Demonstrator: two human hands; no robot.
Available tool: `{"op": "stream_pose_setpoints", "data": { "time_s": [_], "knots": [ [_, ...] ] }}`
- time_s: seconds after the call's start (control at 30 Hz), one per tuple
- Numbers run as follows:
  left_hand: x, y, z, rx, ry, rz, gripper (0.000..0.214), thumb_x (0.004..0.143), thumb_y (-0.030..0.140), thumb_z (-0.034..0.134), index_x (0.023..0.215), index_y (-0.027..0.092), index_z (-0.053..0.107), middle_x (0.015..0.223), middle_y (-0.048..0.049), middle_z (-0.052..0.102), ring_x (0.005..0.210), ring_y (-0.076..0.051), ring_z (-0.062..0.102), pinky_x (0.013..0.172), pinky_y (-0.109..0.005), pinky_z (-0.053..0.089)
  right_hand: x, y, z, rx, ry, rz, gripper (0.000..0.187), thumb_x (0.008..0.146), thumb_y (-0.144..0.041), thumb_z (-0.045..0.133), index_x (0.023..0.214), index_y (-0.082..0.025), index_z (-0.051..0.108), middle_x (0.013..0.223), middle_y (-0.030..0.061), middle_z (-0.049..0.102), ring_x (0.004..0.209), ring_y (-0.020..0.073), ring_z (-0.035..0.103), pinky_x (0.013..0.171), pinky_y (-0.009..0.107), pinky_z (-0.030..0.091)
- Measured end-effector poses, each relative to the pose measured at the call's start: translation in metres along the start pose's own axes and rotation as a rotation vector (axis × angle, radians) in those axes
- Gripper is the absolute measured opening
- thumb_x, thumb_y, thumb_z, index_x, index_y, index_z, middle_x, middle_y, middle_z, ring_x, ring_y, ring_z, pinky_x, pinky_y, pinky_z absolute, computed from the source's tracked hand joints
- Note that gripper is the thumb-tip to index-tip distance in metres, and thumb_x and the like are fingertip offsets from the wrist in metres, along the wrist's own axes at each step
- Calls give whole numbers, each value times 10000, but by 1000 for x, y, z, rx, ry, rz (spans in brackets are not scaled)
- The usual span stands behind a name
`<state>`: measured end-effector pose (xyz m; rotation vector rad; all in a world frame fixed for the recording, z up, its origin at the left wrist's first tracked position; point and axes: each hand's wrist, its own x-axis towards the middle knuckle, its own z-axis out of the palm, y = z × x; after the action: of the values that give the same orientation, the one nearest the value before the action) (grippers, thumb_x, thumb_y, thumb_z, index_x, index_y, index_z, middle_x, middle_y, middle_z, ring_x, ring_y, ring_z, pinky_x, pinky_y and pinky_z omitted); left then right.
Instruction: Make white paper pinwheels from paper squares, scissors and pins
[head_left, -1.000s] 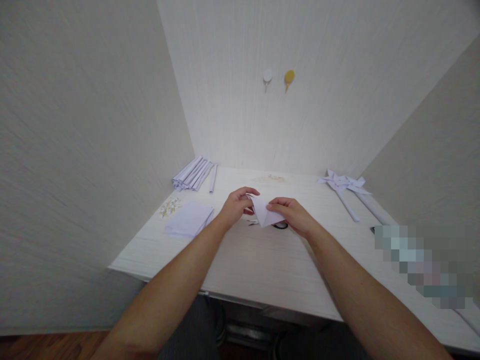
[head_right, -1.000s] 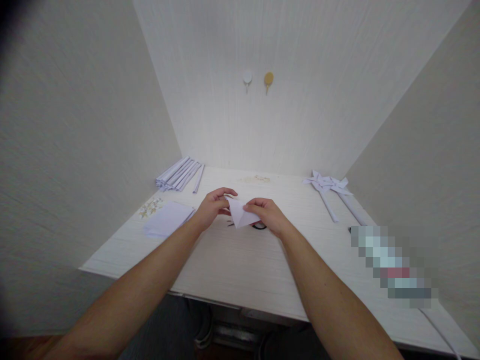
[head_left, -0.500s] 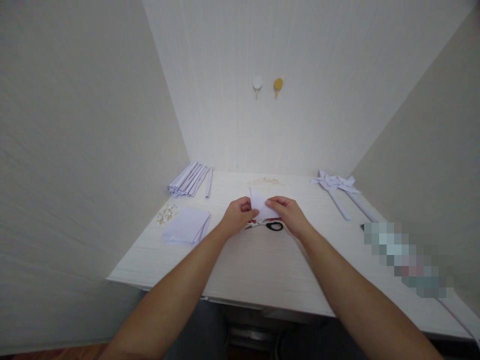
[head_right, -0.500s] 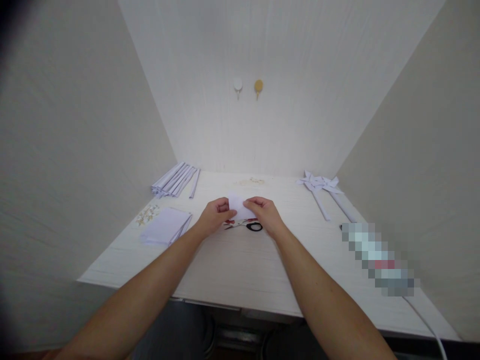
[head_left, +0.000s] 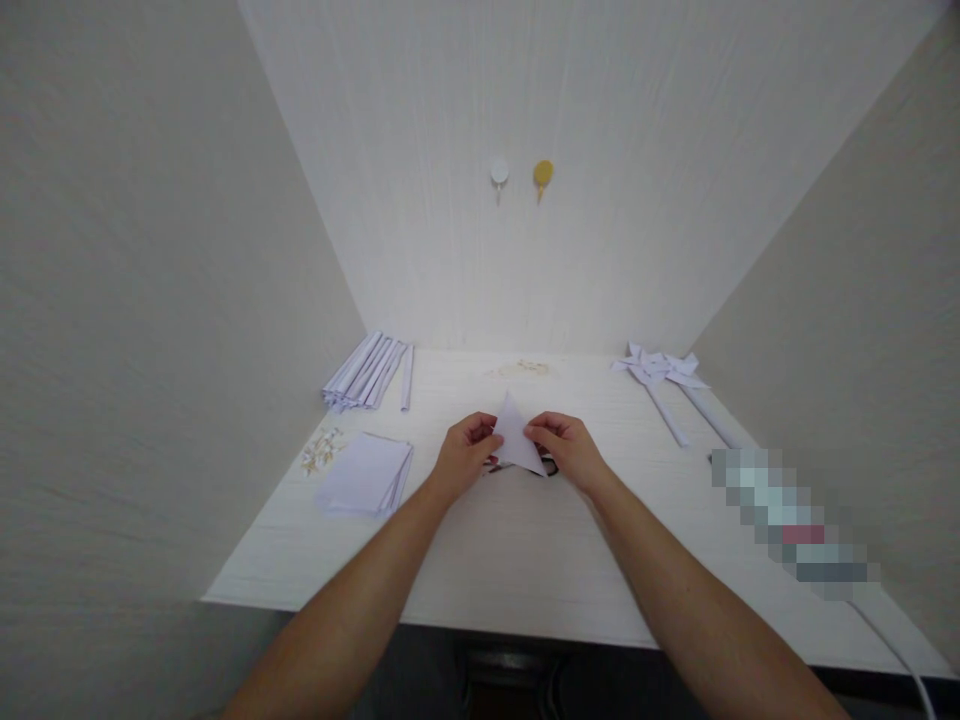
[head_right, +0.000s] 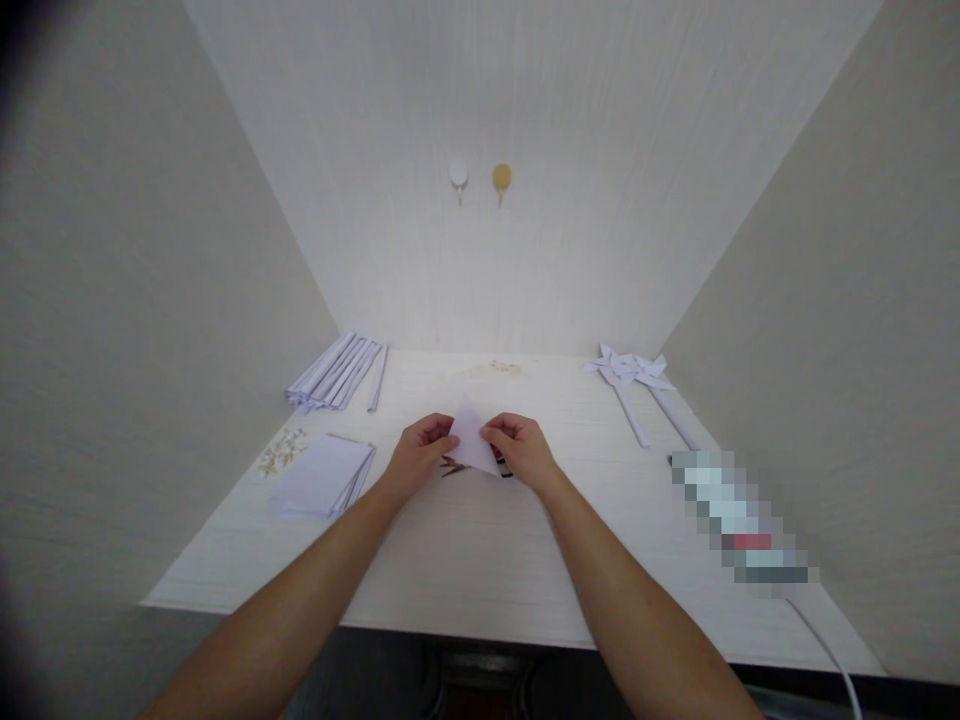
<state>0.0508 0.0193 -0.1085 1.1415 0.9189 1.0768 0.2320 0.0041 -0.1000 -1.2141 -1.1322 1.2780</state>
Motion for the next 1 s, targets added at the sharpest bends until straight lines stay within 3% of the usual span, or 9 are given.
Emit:
{"op": "stream_pose_setpoints", "data": {
  "time_s": [0.23,0.4,0.63,0.83,1.0],
  "knots": [
    [-3,5,4,-27,40,7,368,733,500,690,849,150,676,735,-8,623,607,-130,597,540,-268,546,-16,-1,-3,84,63,48,276,647,-432,821,701,-185,711,595,-29,638,545,118,557,531,252,449],
    [-22,10,11,37,11,-9,285,714,410,715,831,150,706,734,-8,652,599,-117,614,556,-234,501,-54,7,-6,209,94,103,319,636,-456,839,739,-182,712,654,-9,673,590,133,599,543,252,468],
    [-74,9,26,111,-9,-42,300,630,339,761,851,143,707,638,-11,674,520,-120,592,503,-227,420,-102,16,-1,338,88,139,334,629,-458,847,776,-186,722,699,13,709,627,155,635,588,279,500],
    [-107,4,43,139,107,-12,226,624,334,715,764,161,676,708,-8,688,593,-128,596,538,-238,471,-127,21,-2,347,60,139,342,597,-429,868,791,-178,740,758,43,752,682,186,667,675,321,534],
    [-121,7,46,184,214,23,167,624,306,682,715,169,653,658,4,660,561,-125,564,490,-227,437,-139,20,-14,410,29,140,532,687,-678,727,913,-198,706,823,83,756,767,243,714,700,382,562]
  ]
}}
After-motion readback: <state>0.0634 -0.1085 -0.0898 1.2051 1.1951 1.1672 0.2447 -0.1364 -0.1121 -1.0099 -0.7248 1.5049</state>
